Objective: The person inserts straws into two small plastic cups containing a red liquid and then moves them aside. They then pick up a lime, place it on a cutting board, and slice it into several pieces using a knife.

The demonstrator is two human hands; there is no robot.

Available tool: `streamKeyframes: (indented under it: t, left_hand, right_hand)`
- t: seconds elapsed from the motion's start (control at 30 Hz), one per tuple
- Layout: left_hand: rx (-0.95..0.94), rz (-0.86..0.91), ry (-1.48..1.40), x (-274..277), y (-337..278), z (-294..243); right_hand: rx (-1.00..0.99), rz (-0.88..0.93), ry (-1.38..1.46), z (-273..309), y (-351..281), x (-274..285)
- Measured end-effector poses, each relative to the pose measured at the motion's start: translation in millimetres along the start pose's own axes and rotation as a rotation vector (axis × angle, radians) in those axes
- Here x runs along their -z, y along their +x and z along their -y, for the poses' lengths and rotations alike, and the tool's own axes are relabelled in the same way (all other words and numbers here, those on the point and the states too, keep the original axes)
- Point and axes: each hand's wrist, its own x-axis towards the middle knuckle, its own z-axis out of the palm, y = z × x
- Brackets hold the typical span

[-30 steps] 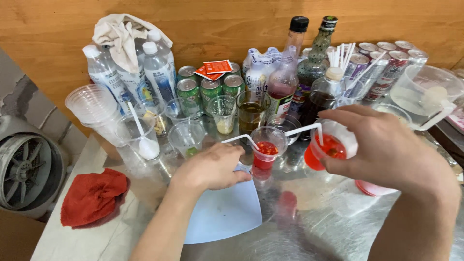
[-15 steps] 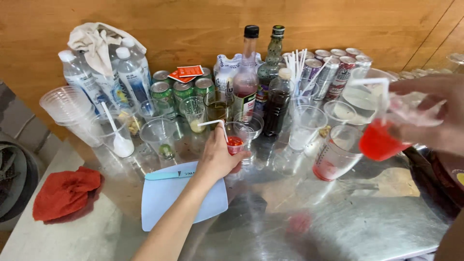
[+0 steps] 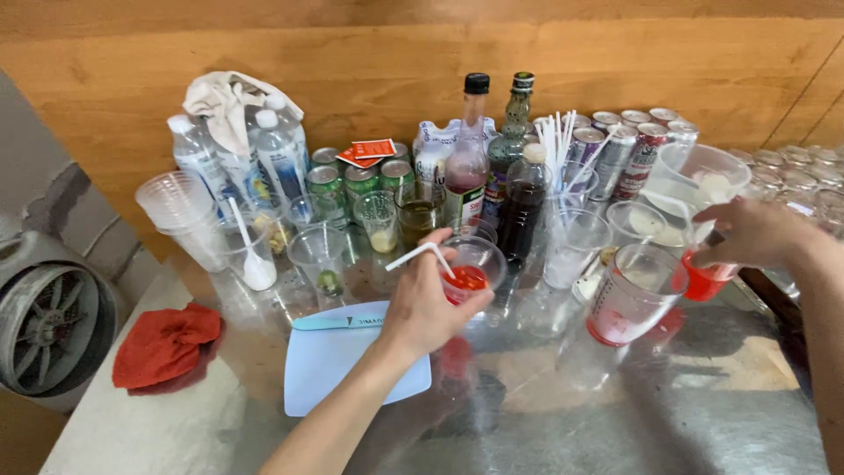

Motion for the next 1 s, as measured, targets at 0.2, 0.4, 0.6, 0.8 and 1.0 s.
streamKeyframes:
  t: [0.2, 0.4, 0.6, 0.8, 1.0]
  left_hand:
    - [-0.099, 0.061, -0.013, 9, -16, -32]
    - [-0.086, 0.107, -0.075, 6, -26, -45]
    - [-0.004, 0.182, -0.103, 11, -37, -53]
    - [-0.030, 0.172, -0.125, 4, -40, -50]
    - [-0.008, 0.214, -0.102, 4, -48, -70]
  right_hand:
    - [-0.008, 0.005, -0.076, -22, 50, -43]
    - [-0.059, -0.008, -0.135, -36, 52, -43]
    - [-0.117, -0.033, -0.020, -60, 44, -51]
    - [-0.094, -0.040, -0.033, -70, 38, -51]
    - [0.248, -0.585, -0.038, -17, -39, 4]
